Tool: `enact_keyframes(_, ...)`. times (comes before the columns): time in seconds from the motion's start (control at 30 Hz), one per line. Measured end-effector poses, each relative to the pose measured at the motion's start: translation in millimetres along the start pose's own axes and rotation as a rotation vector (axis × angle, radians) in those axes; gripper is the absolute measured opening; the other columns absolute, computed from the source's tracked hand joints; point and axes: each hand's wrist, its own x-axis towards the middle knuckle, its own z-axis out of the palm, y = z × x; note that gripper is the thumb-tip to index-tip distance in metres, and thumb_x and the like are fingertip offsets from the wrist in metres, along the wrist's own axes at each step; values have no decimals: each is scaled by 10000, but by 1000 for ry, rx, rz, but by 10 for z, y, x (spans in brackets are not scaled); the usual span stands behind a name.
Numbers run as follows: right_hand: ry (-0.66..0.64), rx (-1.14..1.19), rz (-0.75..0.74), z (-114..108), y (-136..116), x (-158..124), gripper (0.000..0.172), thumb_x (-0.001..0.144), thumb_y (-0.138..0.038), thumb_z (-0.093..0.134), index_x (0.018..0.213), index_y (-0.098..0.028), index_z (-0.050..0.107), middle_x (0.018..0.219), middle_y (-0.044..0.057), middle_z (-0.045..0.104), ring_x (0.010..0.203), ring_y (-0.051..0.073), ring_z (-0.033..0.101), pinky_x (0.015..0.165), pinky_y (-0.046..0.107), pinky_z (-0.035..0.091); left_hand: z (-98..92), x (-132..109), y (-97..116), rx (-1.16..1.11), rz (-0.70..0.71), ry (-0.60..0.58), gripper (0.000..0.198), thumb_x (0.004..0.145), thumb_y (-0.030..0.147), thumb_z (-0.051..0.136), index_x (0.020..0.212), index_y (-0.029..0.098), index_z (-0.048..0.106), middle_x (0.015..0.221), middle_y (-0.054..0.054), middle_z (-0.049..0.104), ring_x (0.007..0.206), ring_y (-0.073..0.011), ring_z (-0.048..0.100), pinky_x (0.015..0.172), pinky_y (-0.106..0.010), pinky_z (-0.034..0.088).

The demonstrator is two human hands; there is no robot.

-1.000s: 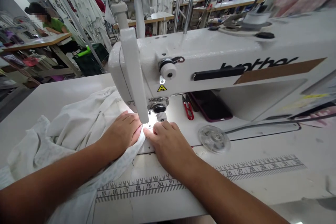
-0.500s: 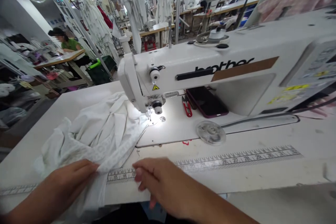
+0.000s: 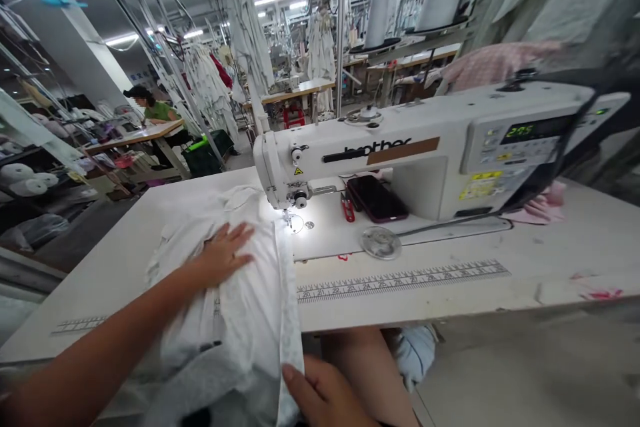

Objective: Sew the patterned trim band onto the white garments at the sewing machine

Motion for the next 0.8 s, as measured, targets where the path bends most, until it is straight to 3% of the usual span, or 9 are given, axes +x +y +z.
enact_keyframes(0.1,10,-46,-49,81,18,33,547,868,-656,428,841,-162,663,825,47,617,833,238,545,795,335,452,-180,52,-402,38,-140,87,520,887,475,452,1325,201,510,1482,-131,406,1393,-382,266,1058,-543,288)
enact_keyframes(0.17,-31,-74,-93,173,54,110,496,877,-614,433,822,-162,629,801,34,590,808,218,526,768,308,444,-339,-43,-484,52,-204,143,472,894,425,421,1251,148,558,1431,-183,452,1362,-408,298,1031,-587,283)
enact_keyframes(0.27,-103,-136,-147,294,112,218,419,873,-556,441,769,-169,565,730,9,518,724,175,480,694,270,421,-403,-332,-234,39,-206,195,410,913,398,369,1096,135,625,1258,-163,595,1224,-335,475,1005,-481,356)
enact_keyframes(0.33,-115,-187,-178,349,107,241,349,866,-495,448,739,-178,514,718,2,482,694,157,451,652,254,401,-307,-567,110,-93,-173,112,432,933,464,329,959,173,648,989,-75,687,939,-229,614,842,-340,459)
enact_keyframes(0.43,-119,-262,-217,416,11,199,231,850,-374,460,712,-189,453,709,-6,469,671,139,441,609,236,370,-114,-833,614,-558,-191,-210,472,895,580,383,782,176,600,667,13,595,577,-136,520,557,-251,397)
enact_keyframes(0.5,-124,-327,-244,467,-61,159,167,829,-302,472,706,-192,448,693,-13,481,647,128,453,584,226,353,-40,-906,798,-776,-236,-274,418,846,565,485,703,175,532,570,53,476,506,-100,413,492,-226,312)
enact_keyframes(0.57,-114,-411,-281,536,-90,137,102,802,-244,497,717,-190,480,701,-15,519,639,123,482,577,220,351,-20,-916,839,-898,-282,-187,366,812,510,546,668,181,479,534,75,391,490,-86,358,476,-216,273)
enact_keyframes(0.67,-129,-574,-306,685,-41,160,10,783,-185,556,775,-182,560,771,-5,598,666,123,542,580,205,366,-32,-908,787,-1029,-324,-10,337,776,473,587,660,176,478,542,74,390,503,-80,360,490,-209,289)
enact_keyframes(0.8,-326,-771,-408,819,3,185,88,787,-160,608,703,-187,599,709,-27,621,618,116,565,537,194,377,-4,-963,823,-1313,-477,55,329,717,474,654,739,169,534,575,65,440,501,-78,380,493,-209,325)
